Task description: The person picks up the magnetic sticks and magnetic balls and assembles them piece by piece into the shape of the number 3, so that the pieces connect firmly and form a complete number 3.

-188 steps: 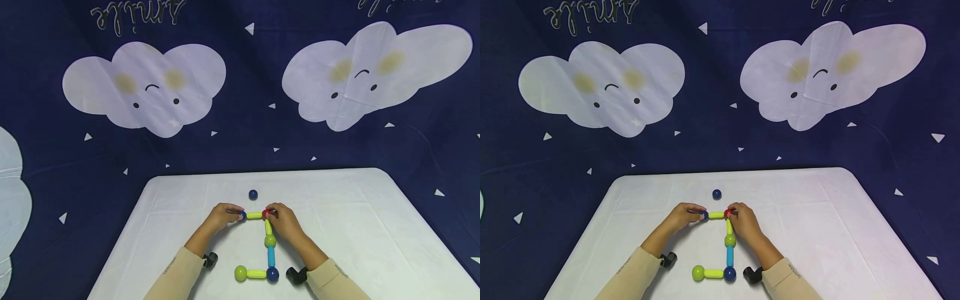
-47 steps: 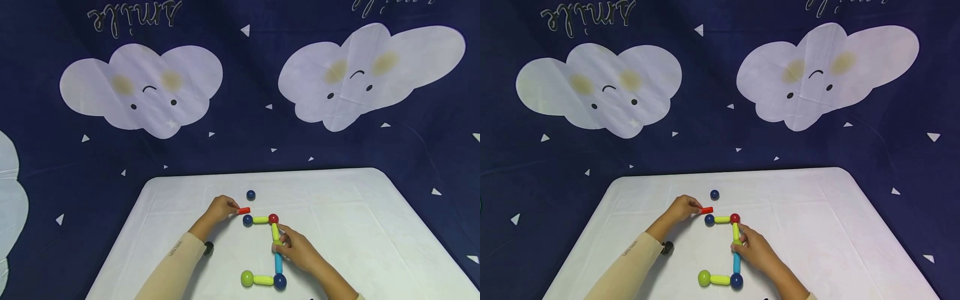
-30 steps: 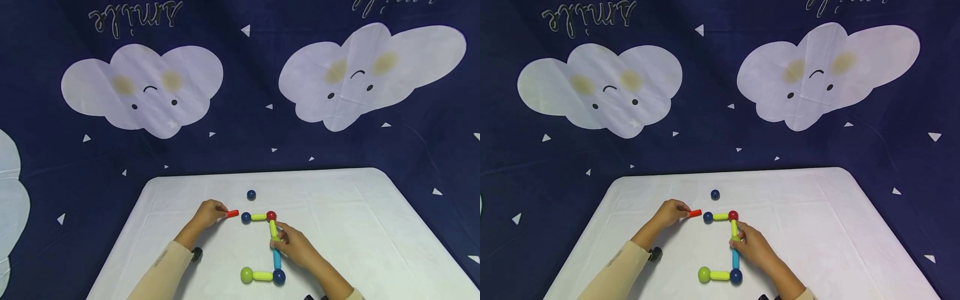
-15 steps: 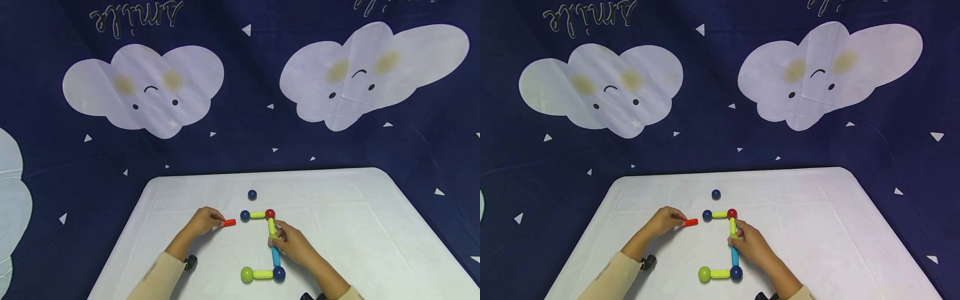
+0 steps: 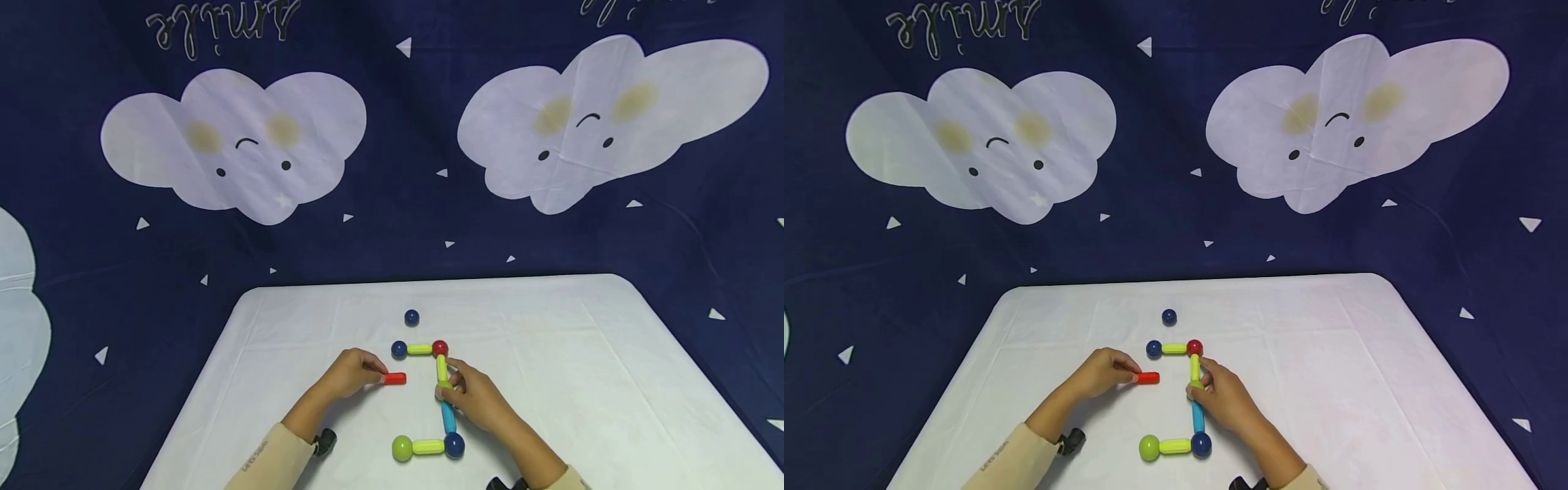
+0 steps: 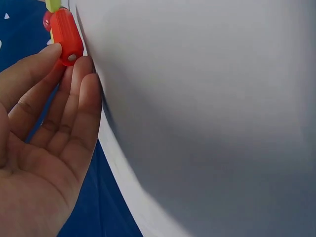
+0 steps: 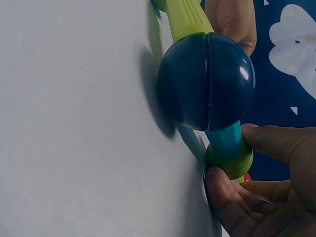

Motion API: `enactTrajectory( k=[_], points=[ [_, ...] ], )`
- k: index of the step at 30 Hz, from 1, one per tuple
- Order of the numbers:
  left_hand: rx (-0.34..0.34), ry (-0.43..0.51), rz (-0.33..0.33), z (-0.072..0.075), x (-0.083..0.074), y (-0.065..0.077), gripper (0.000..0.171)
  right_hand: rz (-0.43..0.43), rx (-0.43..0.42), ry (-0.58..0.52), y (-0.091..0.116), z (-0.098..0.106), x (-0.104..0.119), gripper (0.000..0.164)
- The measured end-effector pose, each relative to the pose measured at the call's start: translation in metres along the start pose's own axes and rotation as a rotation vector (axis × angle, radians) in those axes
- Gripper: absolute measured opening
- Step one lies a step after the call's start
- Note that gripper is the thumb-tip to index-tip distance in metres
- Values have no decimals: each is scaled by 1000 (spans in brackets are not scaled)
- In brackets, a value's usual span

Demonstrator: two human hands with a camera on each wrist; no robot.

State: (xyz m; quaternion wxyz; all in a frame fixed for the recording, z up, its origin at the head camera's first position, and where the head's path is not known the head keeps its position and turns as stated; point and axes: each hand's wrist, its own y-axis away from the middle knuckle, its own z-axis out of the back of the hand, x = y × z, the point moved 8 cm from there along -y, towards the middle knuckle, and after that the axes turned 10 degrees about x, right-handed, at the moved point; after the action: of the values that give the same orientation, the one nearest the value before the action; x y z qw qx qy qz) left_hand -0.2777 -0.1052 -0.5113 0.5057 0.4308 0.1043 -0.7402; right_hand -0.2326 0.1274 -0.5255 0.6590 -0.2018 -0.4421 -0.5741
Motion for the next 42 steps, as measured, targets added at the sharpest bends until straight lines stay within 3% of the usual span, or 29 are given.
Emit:
enactTrajectory(
  k=[10, 21, 25, 42],
  points=[
    [64, 70, -16, -19, -17, 1, 8, -2, 8, -2, -2, -1, -3, 64],
    [91, 66, -58, -38, -32, -8, 9, 13, 11, -8, -3, -1, -4, 62],
    [87, 61, -81, -39, -36, -9, 9, 17, 14, -14, -4, -1, -5, 61],
    [115, 80, -58, -42, -35, -9, 10, 12, 20, -15, -2, -2, -5, 61]
  ],
)
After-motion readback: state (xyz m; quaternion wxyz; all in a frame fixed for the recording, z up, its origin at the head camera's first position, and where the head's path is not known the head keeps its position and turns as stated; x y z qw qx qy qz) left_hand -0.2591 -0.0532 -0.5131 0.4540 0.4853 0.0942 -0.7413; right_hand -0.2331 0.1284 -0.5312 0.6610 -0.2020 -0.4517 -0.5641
